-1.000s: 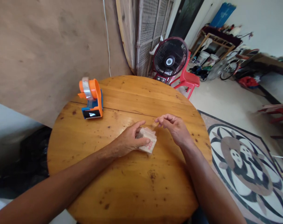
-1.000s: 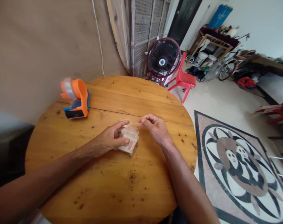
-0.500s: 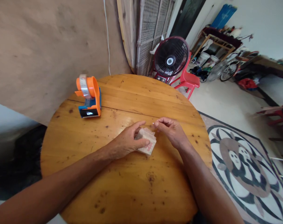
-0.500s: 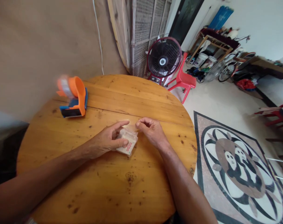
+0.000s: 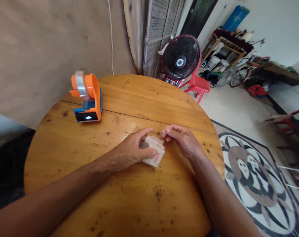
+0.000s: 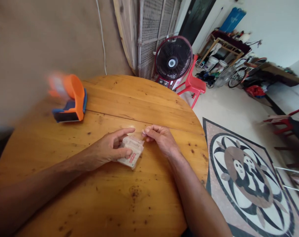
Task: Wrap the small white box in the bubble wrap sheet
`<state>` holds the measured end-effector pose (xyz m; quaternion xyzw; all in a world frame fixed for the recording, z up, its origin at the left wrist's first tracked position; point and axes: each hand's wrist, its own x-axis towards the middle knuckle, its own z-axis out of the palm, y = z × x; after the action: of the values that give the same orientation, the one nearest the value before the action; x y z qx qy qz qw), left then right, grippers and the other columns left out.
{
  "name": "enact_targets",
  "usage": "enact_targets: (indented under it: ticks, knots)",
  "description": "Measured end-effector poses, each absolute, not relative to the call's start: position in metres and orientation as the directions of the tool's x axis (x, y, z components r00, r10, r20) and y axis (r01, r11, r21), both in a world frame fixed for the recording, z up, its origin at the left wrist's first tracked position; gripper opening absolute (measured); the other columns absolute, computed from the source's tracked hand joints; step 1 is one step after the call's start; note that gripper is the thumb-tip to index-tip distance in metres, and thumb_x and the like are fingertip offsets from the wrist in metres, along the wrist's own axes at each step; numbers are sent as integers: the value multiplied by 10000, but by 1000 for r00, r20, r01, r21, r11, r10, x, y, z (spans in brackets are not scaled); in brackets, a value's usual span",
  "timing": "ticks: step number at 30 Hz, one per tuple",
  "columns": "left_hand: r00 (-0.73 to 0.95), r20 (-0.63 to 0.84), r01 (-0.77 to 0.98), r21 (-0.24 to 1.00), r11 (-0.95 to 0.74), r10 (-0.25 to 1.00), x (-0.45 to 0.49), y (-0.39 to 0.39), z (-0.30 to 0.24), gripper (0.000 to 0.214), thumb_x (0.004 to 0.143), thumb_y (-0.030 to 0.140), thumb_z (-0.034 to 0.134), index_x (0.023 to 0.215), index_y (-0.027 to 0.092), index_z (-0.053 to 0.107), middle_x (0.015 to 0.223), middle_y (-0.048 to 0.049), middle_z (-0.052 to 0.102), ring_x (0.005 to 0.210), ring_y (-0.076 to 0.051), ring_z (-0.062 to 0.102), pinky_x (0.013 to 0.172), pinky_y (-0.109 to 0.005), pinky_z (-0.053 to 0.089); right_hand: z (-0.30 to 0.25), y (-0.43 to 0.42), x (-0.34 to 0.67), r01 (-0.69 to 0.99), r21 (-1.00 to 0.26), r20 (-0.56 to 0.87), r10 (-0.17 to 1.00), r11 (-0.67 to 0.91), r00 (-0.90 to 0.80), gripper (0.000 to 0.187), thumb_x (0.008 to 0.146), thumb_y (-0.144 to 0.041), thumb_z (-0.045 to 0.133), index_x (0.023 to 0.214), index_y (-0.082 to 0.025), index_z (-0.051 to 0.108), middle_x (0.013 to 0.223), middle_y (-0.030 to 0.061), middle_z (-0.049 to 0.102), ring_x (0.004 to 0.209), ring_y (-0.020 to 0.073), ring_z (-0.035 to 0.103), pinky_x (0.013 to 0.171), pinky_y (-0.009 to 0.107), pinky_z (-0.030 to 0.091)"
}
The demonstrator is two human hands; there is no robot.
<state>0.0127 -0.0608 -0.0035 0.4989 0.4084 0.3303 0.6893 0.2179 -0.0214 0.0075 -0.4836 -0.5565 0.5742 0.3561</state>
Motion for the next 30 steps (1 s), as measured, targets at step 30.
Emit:
enact_targets:
  ticks: [30]
  knots:
    - [511, -248, -36, 950, 309, 823, 11, -56, 2, 366, 704, 274, 673, 1057, 180, 666, 810, -24, 687, 663, -139, 610, 595, -234, 457, 15, -44, 205, 248, -950, 82, 918, 190, -388, 249, 872, -409, 568, 773, -182, 593, 752, 17, 599, 728, 144, 558, 703, 285, 459]
